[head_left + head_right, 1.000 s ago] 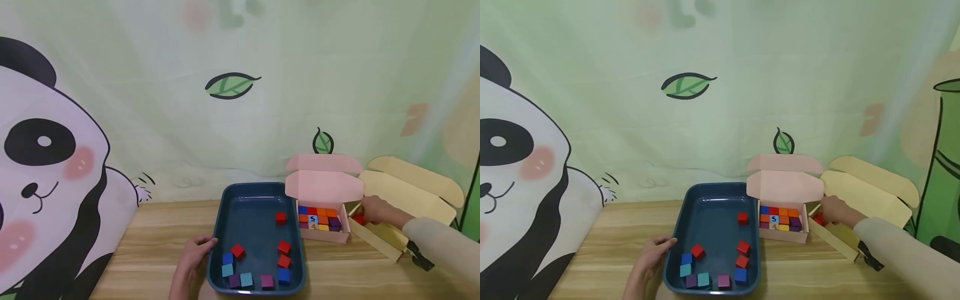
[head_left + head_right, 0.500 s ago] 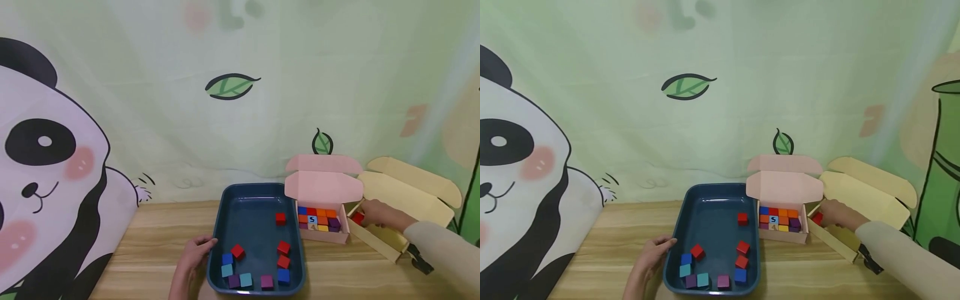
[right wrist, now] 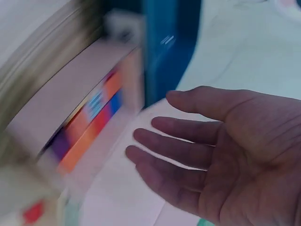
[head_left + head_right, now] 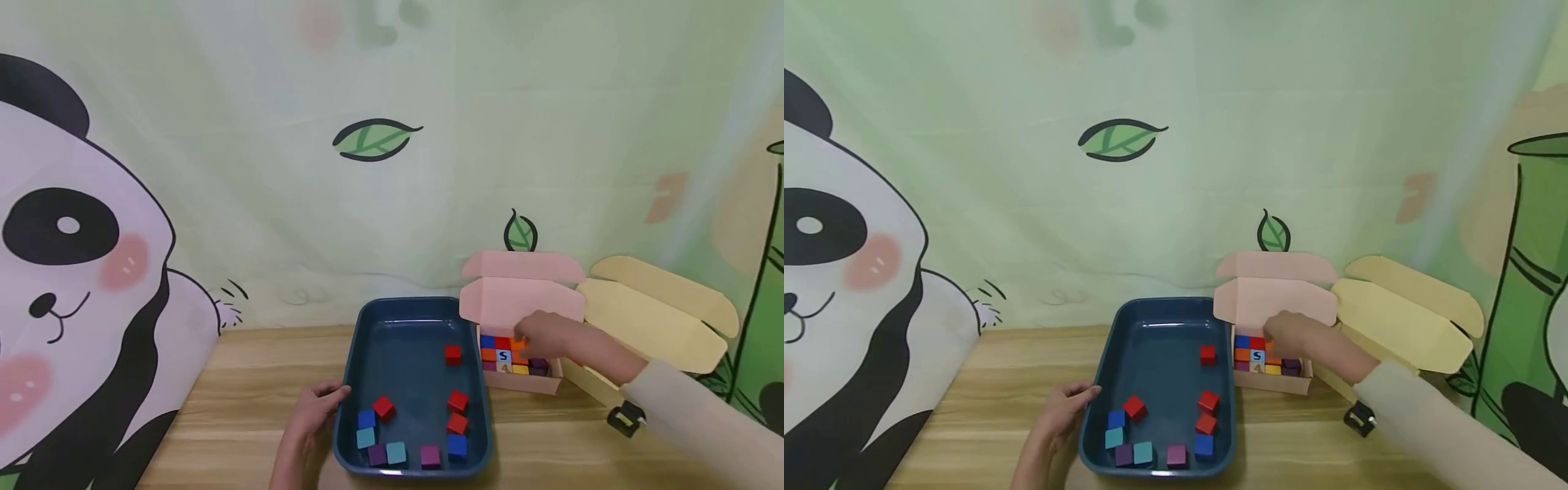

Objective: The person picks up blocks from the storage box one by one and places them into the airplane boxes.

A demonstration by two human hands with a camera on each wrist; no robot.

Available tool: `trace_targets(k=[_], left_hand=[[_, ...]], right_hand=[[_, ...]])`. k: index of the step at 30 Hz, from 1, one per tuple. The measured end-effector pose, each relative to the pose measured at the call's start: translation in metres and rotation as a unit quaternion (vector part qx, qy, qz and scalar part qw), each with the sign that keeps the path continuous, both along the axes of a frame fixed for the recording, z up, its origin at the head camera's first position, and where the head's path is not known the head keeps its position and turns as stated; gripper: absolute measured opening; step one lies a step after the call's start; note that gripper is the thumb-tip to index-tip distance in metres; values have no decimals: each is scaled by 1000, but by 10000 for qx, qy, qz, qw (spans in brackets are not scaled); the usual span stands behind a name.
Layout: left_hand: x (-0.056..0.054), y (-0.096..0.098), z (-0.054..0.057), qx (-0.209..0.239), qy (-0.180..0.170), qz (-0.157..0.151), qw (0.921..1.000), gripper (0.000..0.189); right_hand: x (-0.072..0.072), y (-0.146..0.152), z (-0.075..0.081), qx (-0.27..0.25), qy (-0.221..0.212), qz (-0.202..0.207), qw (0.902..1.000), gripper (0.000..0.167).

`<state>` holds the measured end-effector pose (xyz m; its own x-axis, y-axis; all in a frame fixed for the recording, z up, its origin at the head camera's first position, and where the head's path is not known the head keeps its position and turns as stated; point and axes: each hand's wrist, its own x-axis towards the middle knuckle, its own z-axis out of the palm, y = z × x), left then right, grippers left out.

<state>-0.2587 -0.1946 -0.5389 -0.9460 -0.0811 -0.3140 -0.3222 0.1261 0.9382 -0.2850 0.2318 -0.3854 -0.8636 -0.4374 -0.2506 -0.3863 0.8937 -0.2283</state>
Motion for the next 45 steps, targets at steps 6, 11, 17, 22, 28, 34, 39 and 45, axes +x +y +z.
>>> trace_targets(k=[6,11,17,22,28,34,39,45], left_hand=[[-1,-3,2,79,37,106,9999,41],[-1,-2,0,37,128,84,9999,39],[0,2,-2,-28,137,32,9999,42],[-1,5,-4,164,170,-1,9997,43],[-2,2,-3,51,139,48,9999,42],[-2,0,0,-98,-2,33,9999,44],[-1,0,2,-182,-82,8,9998,44],[-1,-1,1,-182,-90,15,9998,45]], right_hand=[[-22,-78,0,-460,117,363,9982,22],[-45,-121,-18,-206,80,88,9997,19],[-64,-154,-55,408,121,-546,9976,10],[-72,-162,-65,755,-77,-1151,9905,20],[-78,-160,-68,698,-450,-1631,9831,25],[-87,-157,-82,640,-504,-1836,9796,23],[-94,-155,-89,887,-583,-1853,9769,26],[-86,-156,-83,904,-608,-1726,9790,24]])
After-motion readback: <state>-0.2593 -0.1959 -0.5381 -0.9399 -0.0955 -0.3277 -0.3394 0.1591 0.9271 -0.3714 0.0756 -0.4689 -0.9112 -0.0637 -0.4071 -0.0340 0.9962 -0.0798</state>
